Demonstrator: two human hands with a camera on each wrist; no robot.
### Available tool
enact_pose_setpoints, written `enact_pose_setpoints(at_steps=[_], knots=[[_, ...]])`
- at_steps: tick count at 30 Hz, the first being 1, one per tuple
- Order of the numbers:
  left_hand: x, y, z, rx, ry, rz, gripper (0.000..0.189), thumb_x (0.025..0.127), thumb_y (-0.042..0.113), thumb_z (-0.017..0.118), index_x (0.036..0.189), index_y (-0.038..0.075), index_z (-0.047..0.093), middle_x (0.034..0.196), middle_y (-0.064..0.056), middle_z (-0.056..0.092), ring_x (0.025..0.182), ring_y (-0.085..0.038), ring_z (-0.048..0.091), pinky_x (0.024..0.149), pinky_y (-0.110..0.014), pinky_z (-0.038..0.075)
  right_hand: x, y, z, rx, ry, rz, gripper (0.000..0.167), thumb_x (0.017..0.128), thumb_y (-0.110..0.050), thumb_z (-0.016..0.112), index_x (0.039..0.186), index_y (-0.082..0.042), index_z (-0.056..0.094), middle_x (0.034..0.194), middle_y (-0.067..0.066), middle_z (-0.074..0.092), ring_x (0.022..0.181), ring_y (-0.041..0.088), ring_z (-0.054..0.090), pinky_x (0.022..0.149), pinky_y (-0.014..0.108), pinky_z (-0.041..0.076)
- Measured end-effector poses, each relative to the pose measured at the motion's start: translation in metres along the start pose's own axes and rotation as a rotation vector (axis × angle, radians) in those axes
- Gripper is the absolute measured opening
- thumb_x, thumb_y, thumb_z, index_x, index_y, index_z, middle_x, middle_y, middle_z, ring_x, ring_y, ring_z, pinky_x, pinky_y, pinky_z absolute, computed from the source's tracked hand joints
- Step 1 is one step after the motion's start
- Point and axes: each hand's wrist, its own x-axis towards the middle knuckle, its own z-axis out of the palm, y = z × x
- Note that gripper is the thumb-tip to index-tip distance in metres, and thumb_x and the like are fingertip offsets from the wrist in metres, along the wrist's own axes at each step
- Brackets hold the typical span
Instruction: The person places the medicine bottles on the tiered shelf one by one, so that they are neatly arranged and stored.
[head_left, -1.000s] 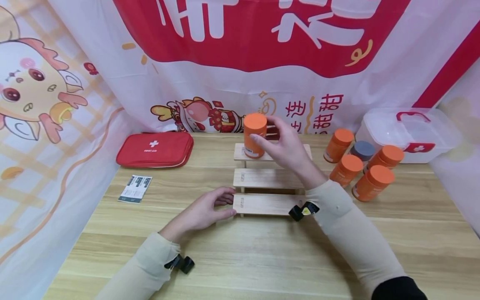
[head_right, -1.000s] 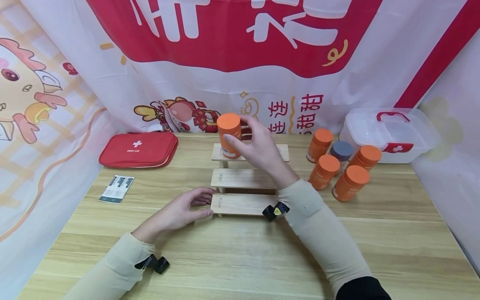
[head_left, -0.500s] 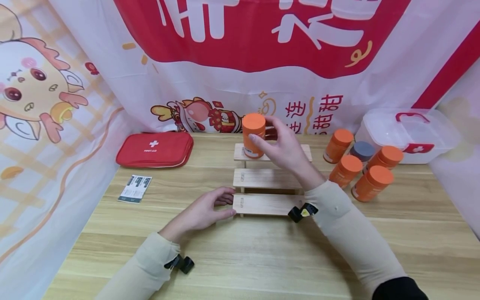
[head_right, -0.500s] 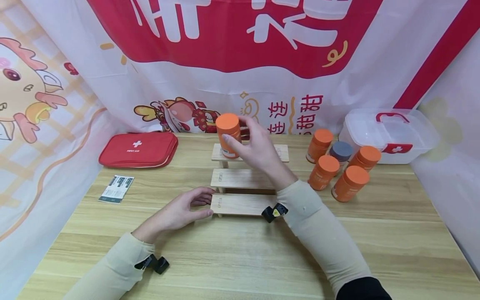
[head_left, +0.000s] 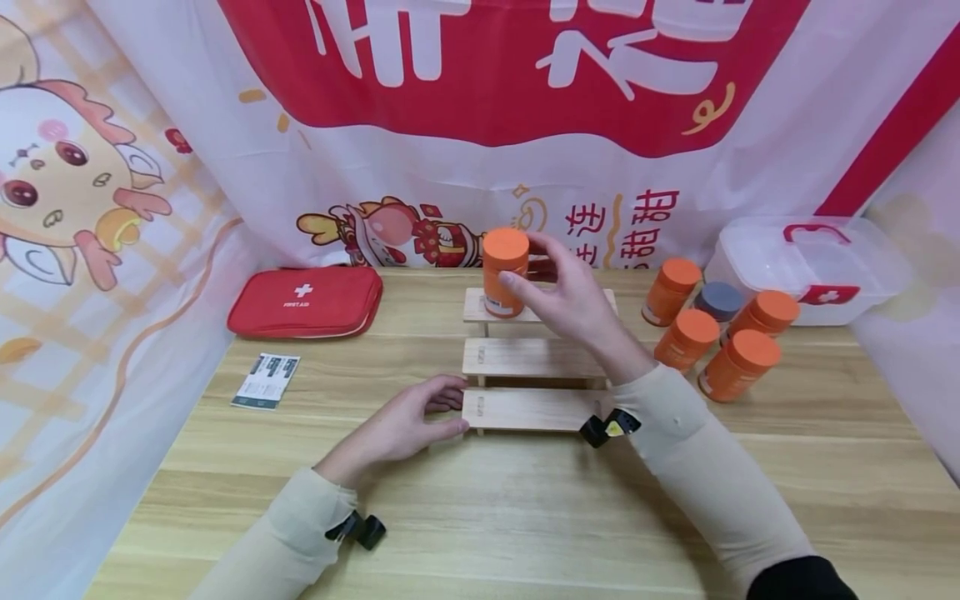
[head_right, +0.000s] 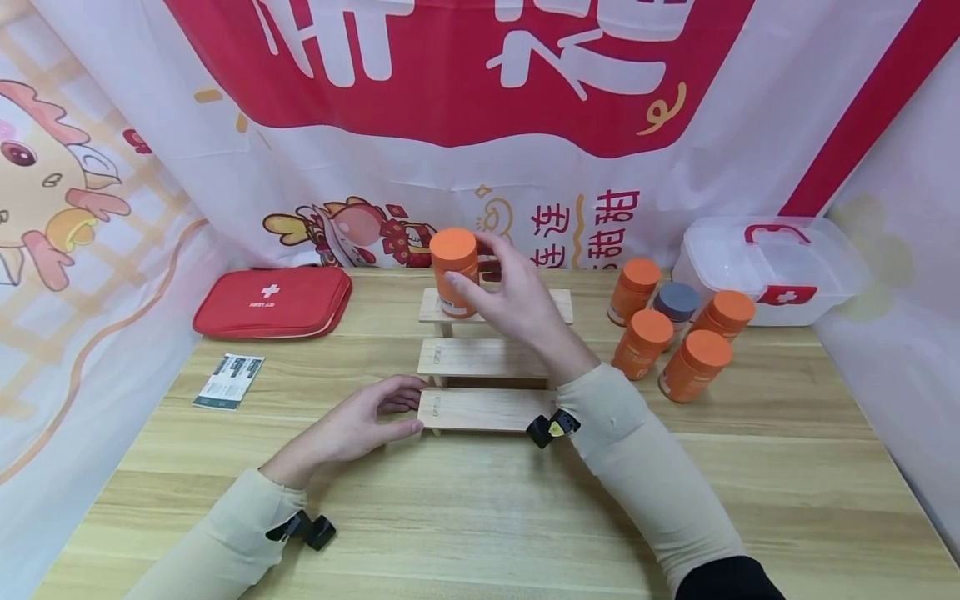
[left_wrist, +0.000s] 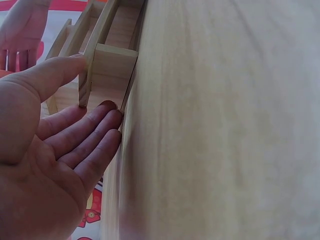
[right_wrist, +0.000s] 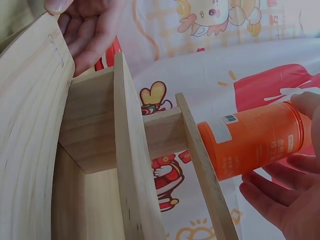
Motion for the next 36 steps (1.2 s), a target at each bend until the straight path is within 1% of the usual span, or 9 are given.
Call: enact_pose_setpoints(at_steps=[5, 9, 13, 19, 21, 32, 34, 36], knots=[[-0.001, -0.001, 0.000, 0.000, -0.002, 0.004, 0.058, 0.101, 0.029, 0.079, 0.151, 0.009, 0.057, 0.138, -0.008, 0.071, 0.132, -0.029, 0.067, 0.119, -0.053, 0.053, -0.007, 0.002, -0.006, 0.019, 0.015, -0.021, 0.067, 0.102, -0.030, 0.076, 0.161, -0.012, 0.048, 0.153, 0.012, 0.061, 0.139, 0.030, 0.061, 0.121, 0.049, 0.052], [0.000, -0.001, 0.000, 0.001, -0.001, 0.005, 0.058, 0.101, 0.029, 0.079, 0.151, 0.009, 0.057, 0.138, -0.008, 0.071, 0.132, -0.030, 0.067, 0.118, -0.053, 0.053, -0.016, 0.004, -0.015, 0.017, 0.031, -0.065, 0.063, 0.103, -0.024, 0.075, 0.158, -0.008, 0.050, 0.150, 0.014, 0.062, 0.140, 0.033, 0.060, 0.121, 0.054, 0.051], [0.001, 0.000, 0.000, 0.006, -0.002, 0.002, 0.059, 0.100, 0.028, 0.079, 0.151, 0.010, 0.057, 0.139, -0.007, 0.071, 0.132, -0.029, 0.067, 0.119, -0.052, 0.053, -0.026, 0.004, -0.026, -0.038, 0.043, -0.095, 0.061, 0.104, -0.023, 0.074, 0.158, -0.007, 0.050, 0.150, 0.016, 0.063, 0.140, 0.035, 0.061, 0.121, 0.054, 0.051], [0.000, 0.003, -0.001, 0.004, -0.004, -0.018, 0.059, 0.100, 0.028, 0.080, 0.151, 0.012, 0.057, 0.139, -0.006, 0.071, 0.133, -0.028, 0.066, 0.120, -0.051, 0.052, -0.041, 0.008, -0.043, -0.102, 0.071, -0.118, 0.060, 0.102, -0.020, 0.075, 0.157, -0.008, 0.053, 0.147, 0.015, 0.066, 0.135, 0.032, 0.065, 0.119, 0.053, 0.053], [0.001, 0.003, 0.000, 0.007, -0.003, -0.011, 0.059, 0.100, 0.028, 0.079, 0.151, 0.011, 0.057, 0.138, -0.006, 0.071, 0.133, -0.028, 0.067, 0.120, -0.051, 0.053, -0.046, 0.010, -0.048, -0.122, 0.080, -0.128, 0.059, 0.102, -0.019, 0.076, 0.156, -0.008, 0.054, 0.147, 0.015, 0.066, 0.134, 0.032, 0.066, 0.118, 0.054, 0.054], [0.002, 0.003, 0.000, -0.003, -0.003, -0.005, 0.056, 0.100, 0.027, 0.080, 0.150, 0.012, 0.058, 0.138, -0.006, 0.071, 0.133, -0.028, 0.067, 0.120, -0.051, 0.053, -0.074, 0.025, -0.068, -0.223, 0.125, -0.139, 0.052, 0.102, -0.020, 0.076, 0.150, -0.007, 0.059, 0.141, 0.015, 0.070, 0.129, 0.035, 0.069, 0.113, 0.060, 0.056], [0.002, 0.003, 0.000, -0.003, -0.005, -0.003, 0.056, 0.100, 0.026, 0.079, 0.149, 0.012, 0.058, 0.138, -0.006, 0.071, 0.133, -0.028, 0.067, 0.120, -0.050, 0.053, -0.080, 0.027, -0.073, -0.248, 0.149, -0.149, 0.052, 0.102, -0.019, 0.077, 0.149, -0.007, 0.060, 0.139, 0.015, 0.071, 0.127, 0.035, 0.070, 0.114, 0.045, 0.058], [0.002, 0.002, 0.000, -0.002, -0.007, 0.001, 0.055, 0.100, 0.026, 0.079, 0.149, 0.012, 0.058, 0.138, -0.006, 0.071, 0.132, -0.028, 0.067, 0.120, -0.051, 0.053, -0.085, 0.028, -0.077, -0.257, 0.167, -0.155, 0.051, 0.101, -0.017, 0.078, 0.148, -0.008, 0.062, 0.138, 0.014, 0.072, 0.126, 0.034, 0.070, 0.112, 0.027, 0.056]])
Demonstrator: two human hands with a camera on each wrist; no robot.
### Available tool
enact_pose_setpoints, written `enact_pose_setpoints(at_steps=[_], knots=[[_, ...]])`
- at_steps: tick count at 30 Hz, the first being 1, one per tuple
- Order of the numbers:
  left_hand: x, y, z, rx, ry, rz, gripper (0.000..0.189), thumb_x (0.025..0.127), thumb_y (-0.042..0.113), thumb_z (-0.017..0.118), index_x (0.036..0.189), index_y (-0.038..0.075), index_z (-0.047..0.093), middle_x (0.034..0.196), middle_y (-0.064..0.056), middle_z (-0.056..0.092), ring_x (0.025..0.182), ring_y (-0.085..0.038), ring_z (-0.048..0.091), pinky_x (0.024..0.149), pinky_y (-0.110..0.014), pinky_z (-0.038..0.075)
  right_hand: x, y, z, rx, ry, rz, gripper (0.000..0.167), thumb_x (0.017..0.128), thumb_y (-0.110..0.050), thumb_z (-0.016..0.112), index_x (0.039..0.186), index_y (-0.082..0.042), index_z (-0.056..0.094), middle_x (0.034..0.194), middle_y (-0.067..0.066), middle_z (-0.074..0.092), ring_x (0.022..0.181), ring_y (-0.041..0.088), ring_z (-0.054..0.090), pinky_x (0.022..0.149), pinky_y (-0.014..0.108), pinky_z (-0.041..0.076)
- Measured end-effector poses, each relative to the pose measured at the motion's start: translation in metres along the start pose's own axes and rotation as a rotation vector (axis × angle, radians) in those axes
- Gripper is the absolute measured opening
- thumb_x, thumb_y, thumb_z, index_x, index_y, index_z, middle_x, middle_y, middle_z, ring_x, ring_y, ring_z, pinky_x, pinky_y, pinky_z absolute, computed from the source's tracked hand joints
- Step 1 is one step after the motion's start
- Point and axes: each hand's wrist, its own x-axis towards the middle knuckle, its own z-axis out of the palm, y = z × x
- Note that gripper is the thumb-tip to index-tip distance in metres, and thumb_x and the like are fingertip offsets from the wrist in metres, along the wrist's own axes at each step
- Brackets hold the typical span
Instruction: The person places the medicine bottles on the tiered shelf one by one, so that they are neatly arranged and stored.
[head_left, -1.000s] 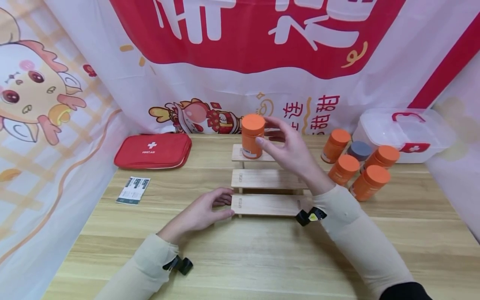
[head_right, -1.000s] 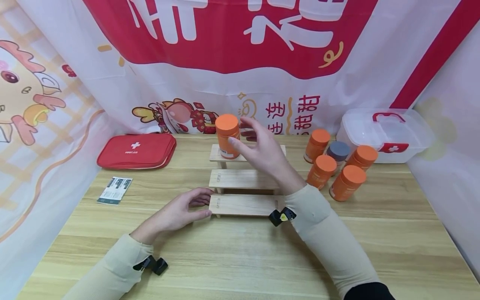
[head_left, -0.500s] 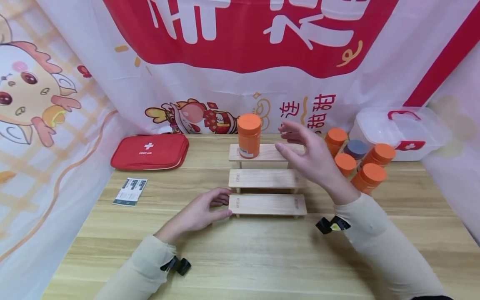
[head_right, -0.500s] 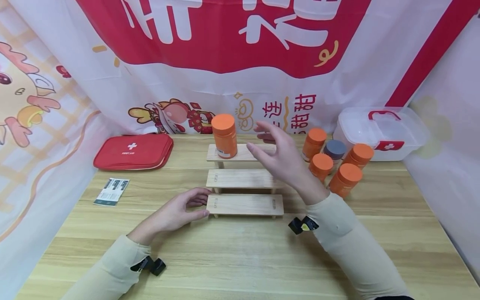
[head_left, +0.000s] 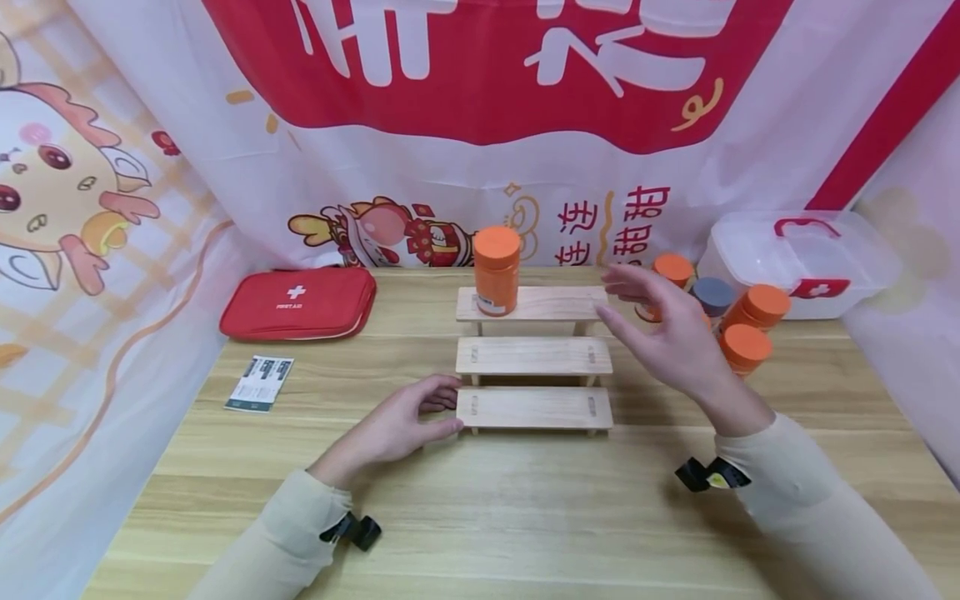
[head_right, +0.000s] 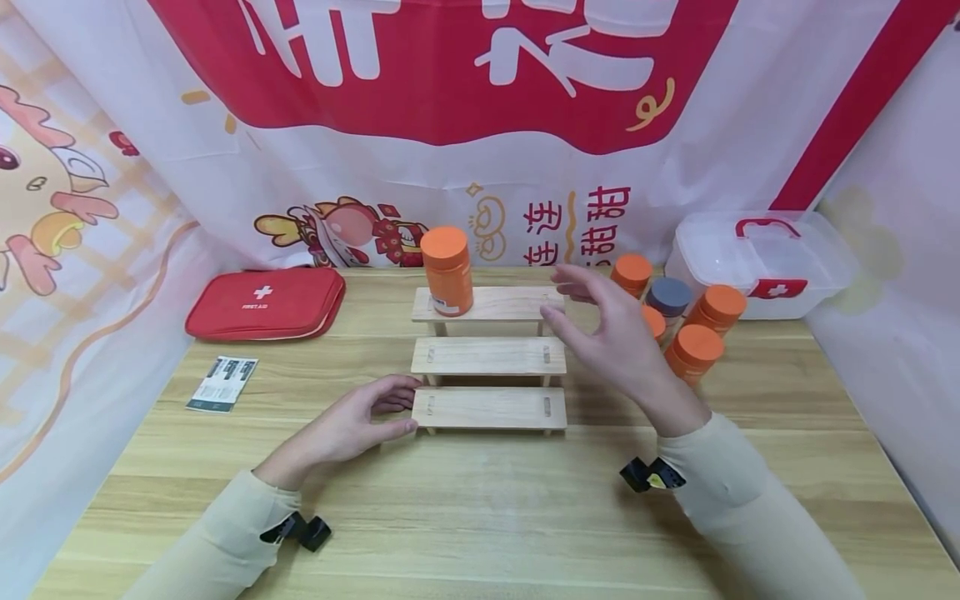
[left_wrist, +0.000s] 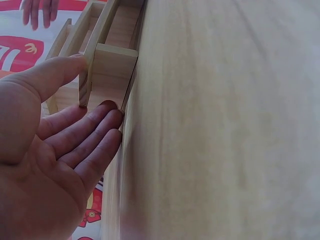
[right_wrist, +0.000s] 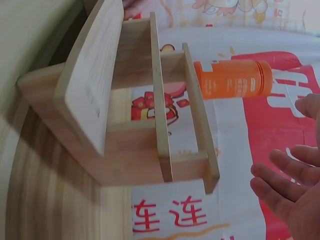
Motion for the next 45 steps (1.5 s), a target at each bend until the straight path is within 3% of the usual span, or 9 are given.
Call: enact_pose_setpoints(at_steps=[3, 6, 11, 14, 25, 33, 36, 45], knots=[[0.000, -0.001, 0.000, -0.004, -0.001, -0.001, 0.055, 0.101, 0.025, 0.079, 0.149, 0.012, 0.058, 0.138, -0.005, 0.071, 0.132, -0.027, 0.067, 0.120, -0.050, 0.053, -0.006, 0.003, -0.007, -0.020, 0.024, -0.013, 0.049, 0.099, -0.013, 0.079, 0.145, -0.008, 0.064, 0.137, 0.014, 0.073, 0.124, 0.033, 0.071, 0.104, 0.002, 0.045], [0.000, -0.001, 0.000, -0.009, 0.000, 0.002, 0.055, 0.101, 0.025, 0.079, 0.149, 0.011, 0.057, 0.138, -0.006, 0.071, 0.132, -0.028, 0.067, 0.120, -0.051, 0.053, -0.013, 0.007, -0.015, -0.025, 0.027, 0.016, 0.049, 0.099, -0.012, 0.080, 0.145, -0.009, 0.065, 0.138, 0.012, 0.072, 0.124, 0.026, 0.069, 0.104, 0.000, 0.043], [-0.001, -0.001, 0.000, 0.001, 0.004, 0.005, 0.056, 0.101, 0.026, 0.078, 0.150, 0.010, 0.057, 0.138, -0.007, 0.071, 0.132, -0.029, 0.067, 0.119, -0.052, 0.053, -0.025, 0.017, -0.026, -0.040, 0.048, 0.059, 0.049, 0.098, -0.012, 0.080, 0.145, -0.012, 0.066, 0.139, 0.010, 0.072, 0.123, -0.001, 0.062, 0.103, 0.002, 0.045], [-0.001, -0.002, 0.000, 0.009, 0.005, 0.008, 0.055, 0.101, 0.026, 0.078, 0.150, 0.010, 0.057, 0.138, -0.007, 0.071, 0.132, -0.029, 0.067, 0.119, -0.052, 0.053, -0.032, 0.022, -0.033, -0.042, 0.073, 0.071, 0.050, 0.098, -0.010, 0.080, 0.146, -0.013, 0.065, 0.139, 0.011, 0.072, 0.122, -0.011, 0.057, 0.103, 0.001, 0.044], [0.000, -0.003, 0.000, 0.000, 0.002, 0.002, 0.055, 0.101, 0.027, 0.078, 0.150, 0.010, 0.057, 0.138, -0.008, 0.071, 0.133, -0.031, 0.066, 0.119, -0.053, 0.052, -0.058, 0.045, -0.057, -0.088, 0.095, 0.181, 0.048, 0.101, -0.015, 0.077, 0.147, -0.012, 0.065, 0.141, 0.012, 0.069, 0.120, -0.005, 0.056, 0.099, -0.002, 0.041], [0.001, -0.001, 0.000, -0.001, -0.003, -0.006, 0.055, 0.101, 0.025, 0.079, 0.149, 0.011, 0.058, 0.138, -0.006, 0.071, 0.132, -0.028, 0.067, 0.119, -0.051, 0.053, -0.077, 0.065, -0.075, -0.135, 0.117, 0.263, 0.048, 0.102, -0.021, 0.076, 0.149, -0.019, 0.064, 0.136, -0.011, 0.063, 0.125, -0.008, 0.049, 0.103, 0.006, 0.035], [0.001, 0.000, 0.000, -0.008, -0.003, -0.010, 0.055, 0.100, 0.025, 0.079, 0.149, 0.012, 0.058, 0.138, -0.005, 0.071, 0.132, -0.027, 0.067, 0.119, -0.050, 0.053, -0.083, 0.072, -0.081, -0.154, 0.124, 0.279, 0.049, 0.102, -0.022, 0.077, 0.149, -0.019, 0.064, 0.139, -0.007, 0.063, 0.126, -0.011, 0.047, 0.104, 0.006, 0.033], [0.000, -0.003, 0.001, 0.002, 0.000, 0.007, 0.055, 0.101, 0.027, 0.078, 0.149, 0.010, 0.058, 0.138, -0.007, 0.071, 0.132, -0.030, 0.067, 0.119, -0.053, 0.053, -0.091, 0.089, -0.091, -0.202, 0.109, 0.292, 0.056, 0.103, -0.023, 0.075, 0.154, -0.010, 0.057, 0.148, 0.021, 0.060, 0.116, -0.022, 0.041, 0.092, -0.009, 0.031]])
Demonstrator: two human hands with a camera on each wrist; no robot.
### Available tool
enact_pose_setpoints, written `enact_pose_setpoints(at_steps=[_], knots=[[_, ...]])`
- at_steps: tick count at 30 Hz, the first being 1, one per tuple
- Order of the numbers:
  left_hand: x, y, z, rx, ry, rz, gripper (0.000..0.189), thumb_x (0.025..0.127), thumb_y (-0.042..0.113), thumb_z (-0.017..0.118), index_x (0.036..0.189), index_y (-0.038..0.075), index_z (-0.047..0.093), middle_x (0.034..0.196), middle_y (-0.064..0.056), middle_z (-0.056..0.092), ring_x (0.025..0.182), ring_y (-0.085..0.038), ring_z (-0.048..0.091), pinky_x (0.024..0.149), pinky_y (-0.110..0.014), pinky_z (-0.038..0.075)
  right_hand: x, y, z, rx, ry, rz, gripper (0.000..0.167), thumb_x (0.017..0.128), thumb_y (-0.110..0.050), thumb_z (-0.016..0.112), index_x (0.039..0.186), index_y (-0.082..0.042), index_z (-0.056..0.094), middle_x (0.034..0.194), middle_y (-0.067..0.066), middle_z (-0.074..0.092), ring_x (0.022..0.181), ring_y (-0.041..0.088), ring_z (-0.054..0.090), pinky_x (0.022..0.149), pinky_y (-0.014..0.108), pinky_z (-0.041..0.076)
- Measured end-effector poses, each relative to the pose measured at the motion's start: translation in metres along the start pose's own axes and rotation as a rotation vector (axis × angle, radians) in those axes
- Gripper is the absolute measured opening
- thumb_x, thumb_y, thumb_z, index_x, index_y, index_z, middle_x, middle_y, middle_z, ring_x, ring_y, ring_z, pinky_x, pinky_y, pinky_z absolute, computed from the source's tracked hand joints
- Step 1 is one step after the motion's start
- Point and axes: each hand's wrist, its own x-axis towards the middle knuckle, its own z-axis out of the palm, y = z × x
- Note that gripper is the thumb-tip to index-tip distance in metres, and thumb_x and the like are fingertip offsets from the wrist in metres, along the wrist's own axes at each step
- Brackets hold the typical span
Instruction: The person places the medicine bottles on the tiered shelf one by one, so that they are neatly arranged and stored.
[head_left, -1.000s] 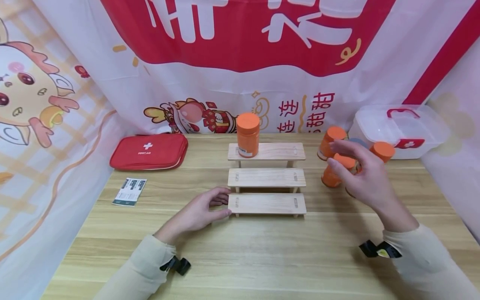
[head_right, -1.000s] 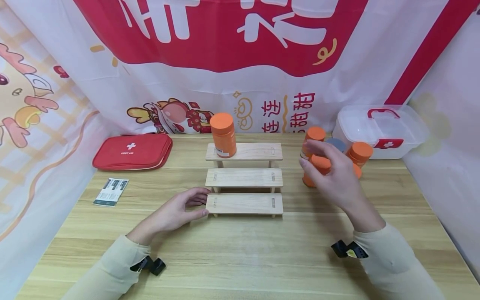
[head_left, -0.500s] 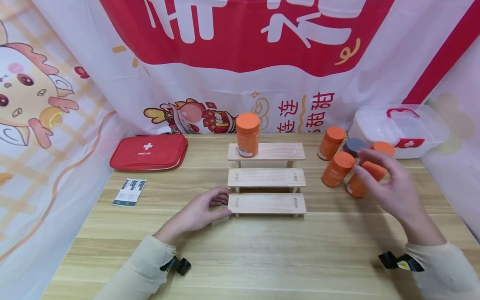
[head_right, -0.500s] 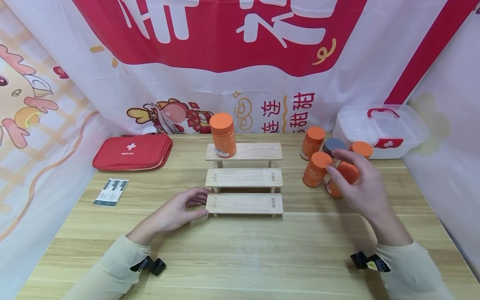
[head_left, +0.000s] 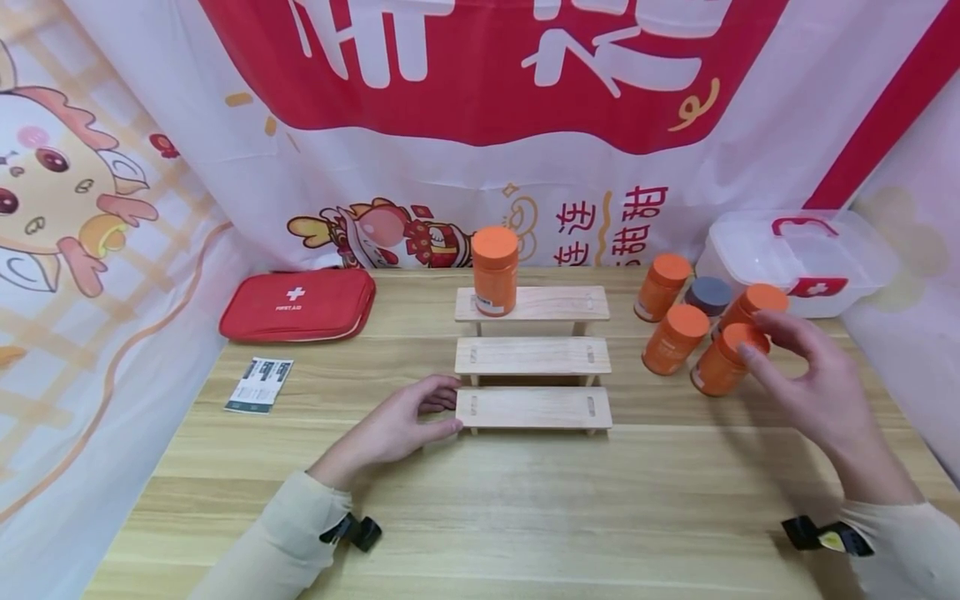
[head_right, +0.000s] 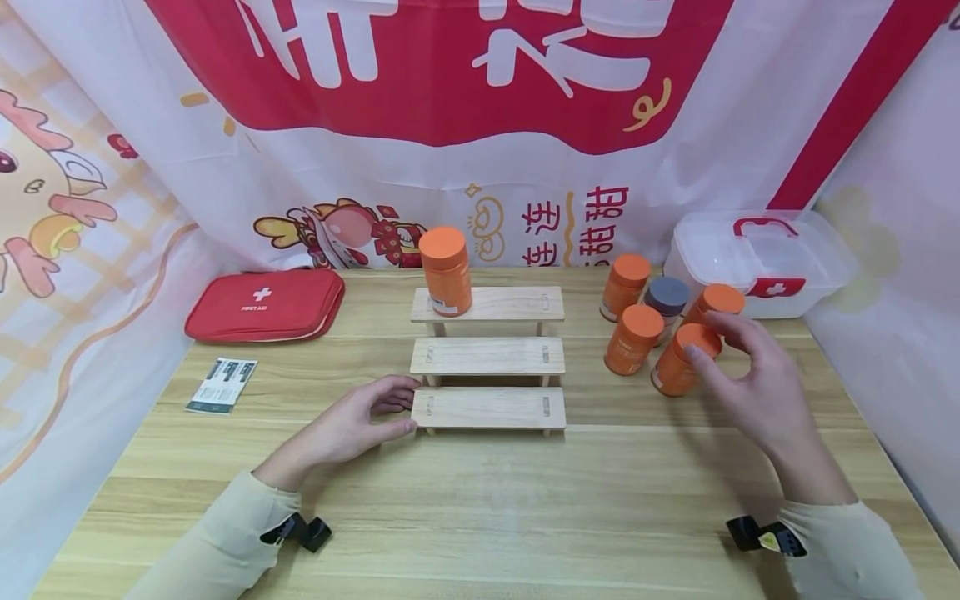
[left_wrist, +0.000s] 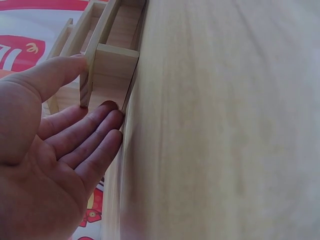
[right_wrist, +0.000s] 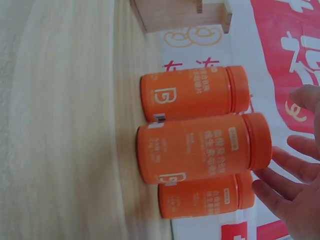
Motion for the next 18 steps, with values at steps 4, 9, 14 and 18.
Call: enact_pose_setpoints(at_steps=[4, 9, 14, 18], knots=[[0.000, -0.001, 0.000, 0.007, 0.004, 0.004, 0.054, 0.101, 0.027, 0.078, 0.149, 0.010, 0.058, 0.137, -0.007, 0.072, 0.132, -0.030, 0.067, 0.118, -0.052, 0.053, 0.001, 0.006, 0.000, -0.009, -0.029, 0.036, 0.061, 0.104, -0.026, 0.074, 0.158, -0.010, 0.052, 0.153, 0.024, 0.057, 0.119, -0.017, 0.048, 0.090, -0.010, 0.031], [-0.001, 0.001, -0.001, 0.008, 0.006, 0.001, 0.055, 0.100, 0.026, 0.079, 0.148, 0.011, 0.058, 0.137, -0.007, 0.072, 0.131, -0.029, 0.067, 0.118, -0.052, 0.054, 0.002, 0.013, 0.001, -0.024, -0.108, 0.125, 0.067, 0.106, -0.034, 0.070, 0.164, -0.012, 0.043, 0.162, 0.026, 0.049, 0.136, 0.041, 0.057, 0.081, -0.010, 0.034], [-0.001, 0.001, -0.001, 0.003, 0.004, -0.001, 0.055, 0.100, 0.027, 0.079, 0.149, 0.011, 0.058, 0.138, -0.007, 0.072, 0.132, -0.030, 0.067, 0.119, -0.053, 0.053, 0.003, 0.021, 0.002, 0.005, -0.165, 0.208, 0.077, 0.106, -0.043, 0.068, 0.168, -0.014, 0.034, 0.167, 0.026, 0.042, 0.138, 0.054, 0.050, 0.078, -0.009, 0.037], [-0.001, 0.001, -0.001, 0.000, 0.002, -0.002, 0.055, 0.101, 0.028, 0.079, 0.148, 0.010, 0.058, 0.138, -0.008, 0.071, 0.132, -0.031, 0.067, 0.119, -0.054, 0.052, 0.003, 0.029, 0.003, 0.020, -0.191, 0.232, 0.082, 0.105, -0.045, 0.070, 0.169, -0.013, 0.032, 0.165, 0.029, 0.043, 0.137, 0.053, 0.050, 0.078, -0.008, 0.038]])
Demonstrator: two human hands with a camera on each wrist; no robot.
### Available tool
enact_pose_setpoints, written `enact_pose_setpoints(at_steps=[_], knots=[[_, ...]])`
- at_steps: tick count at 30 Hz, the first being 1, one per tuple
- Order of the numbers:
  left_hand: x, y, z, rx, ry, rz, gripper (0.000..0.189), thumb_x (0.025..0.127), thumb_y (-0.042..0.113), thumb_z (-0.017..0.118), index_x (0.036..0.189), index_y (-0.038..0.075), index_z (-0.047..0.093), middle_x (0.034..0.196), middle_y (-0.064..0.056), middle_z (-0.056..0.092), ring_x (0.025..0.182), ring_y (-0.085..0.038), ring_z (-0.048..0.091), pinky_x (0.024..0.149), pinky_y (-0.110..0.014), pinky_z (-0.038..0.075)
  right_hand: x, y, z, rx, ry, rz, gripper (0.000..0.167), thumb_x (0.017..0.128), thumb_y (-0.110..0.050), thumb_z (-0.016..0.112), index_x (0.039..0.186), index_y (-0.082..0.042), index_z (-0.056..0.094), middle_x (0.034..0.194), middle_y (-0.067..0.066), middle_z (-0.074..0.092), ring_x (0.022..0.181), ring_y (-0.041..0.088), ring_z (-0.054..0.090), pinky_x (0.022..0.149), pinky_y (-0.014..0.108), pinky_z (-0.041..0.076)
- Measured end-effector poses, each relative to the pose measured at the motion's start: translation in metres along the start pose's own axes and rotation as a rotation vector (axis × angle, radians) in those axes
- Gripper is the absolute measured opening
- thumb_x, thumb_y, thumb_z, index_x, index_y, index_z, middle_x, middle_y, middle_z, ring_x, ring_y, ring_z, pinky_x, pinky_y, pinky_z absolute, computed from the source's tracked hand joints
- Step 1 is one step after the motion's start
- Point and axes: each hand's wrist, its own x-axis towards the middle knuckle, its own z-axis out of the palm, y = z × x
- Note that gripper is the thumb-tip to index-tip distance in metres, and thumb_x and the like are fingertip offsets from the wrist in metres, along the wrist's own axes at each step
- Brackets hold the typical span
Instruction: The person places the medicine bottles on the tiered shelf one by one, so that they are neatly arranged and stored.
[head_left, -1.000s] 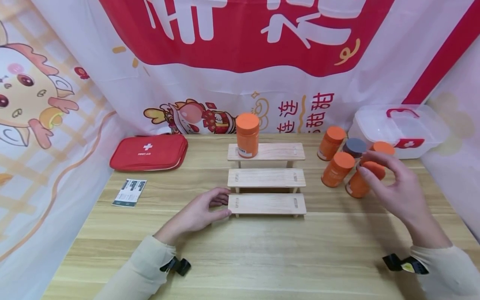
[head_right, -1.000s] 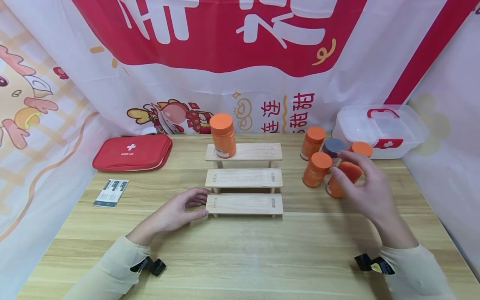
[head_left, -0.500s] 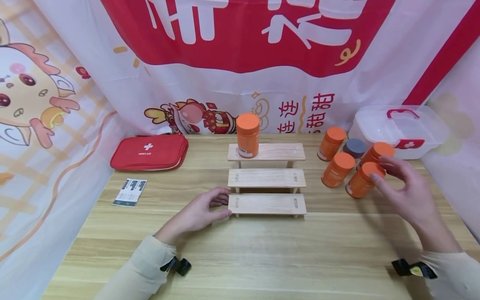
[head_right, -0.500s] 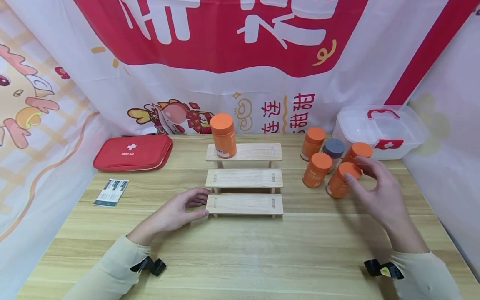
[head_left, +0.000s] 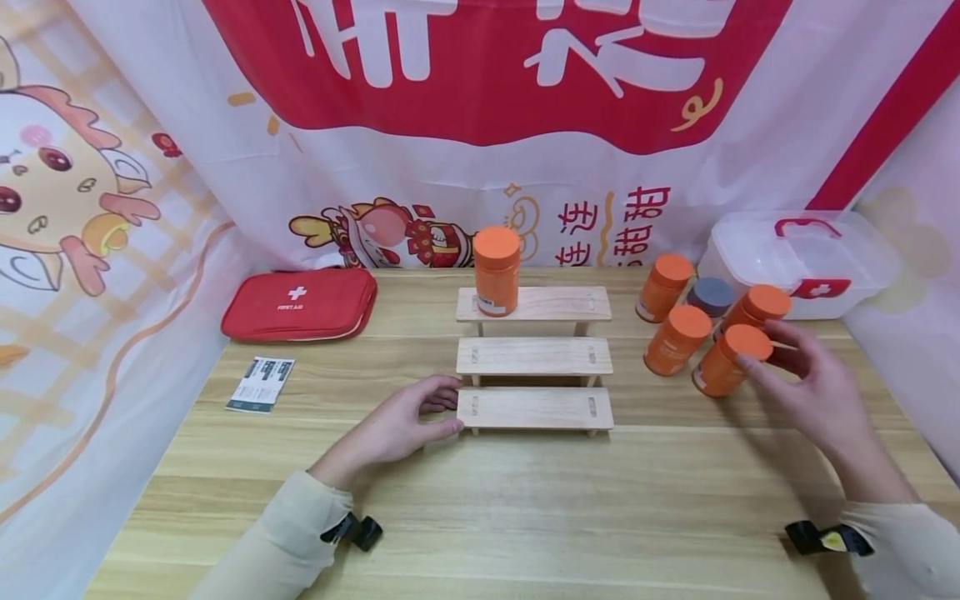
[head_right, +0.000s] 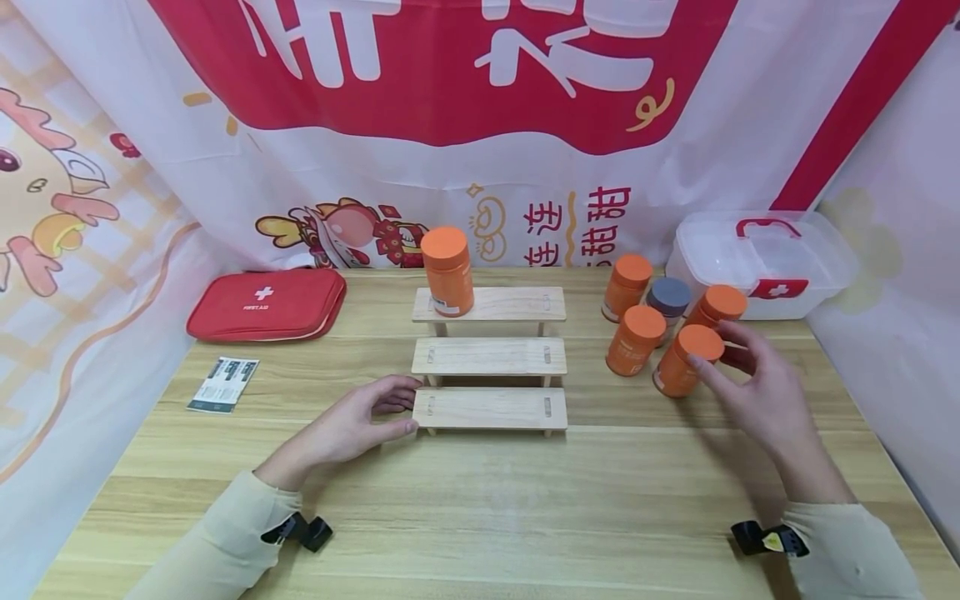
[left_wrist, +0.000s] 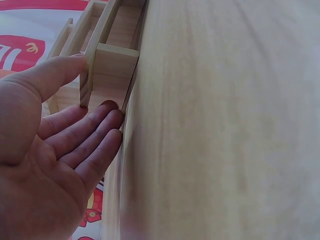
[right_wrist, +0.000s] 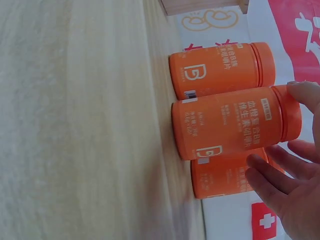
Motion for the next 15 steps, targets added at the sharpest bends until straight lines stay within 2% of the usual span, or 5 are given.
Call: enact_pose_setpoints(at_steps=[8, 15], knots=[[0.0001, -0.0010, -0.0003, 0.000, -0.001, -0.002, 0.055, 0.101, 0.027, 0.079, 0.148, 0.010, 0.058, 0.137, -0.008, 0.072, 0.132, -0.030, 0.067, 0.119, -0.054, 0.052, 0.0020, 0.0098, 0.0049, -0.030, -0.040, -0.031, 0.075, 0.106, -0.038, 0.071, 0.164, -0.003, 0.039, 0.153, 0.035, 0.053, 0.130, 0.051, 0.054, 0.076, -0.006, 0.039], [0.0003, -0.0015, -0.0002, -0.004, -0.001, 0.005, 0.054, 0.101, 0.027, 0.079, 0.148, 0.010, 0.058, 0.137, -0.008, 0.072, 0.132, -0.030, 0.067, 0.119, -0.053, 0.053, 0.0009, 0.0114, 0.0076, -0.043, -0.061, 0.015, 0.084, 0.106, -0.049, 0.068, 0.166, 0.000, 0.034, 0.155, 0.036, 0.051, 0.134, 0.055, 0.053, 0.075, 0.003, 0.048]])
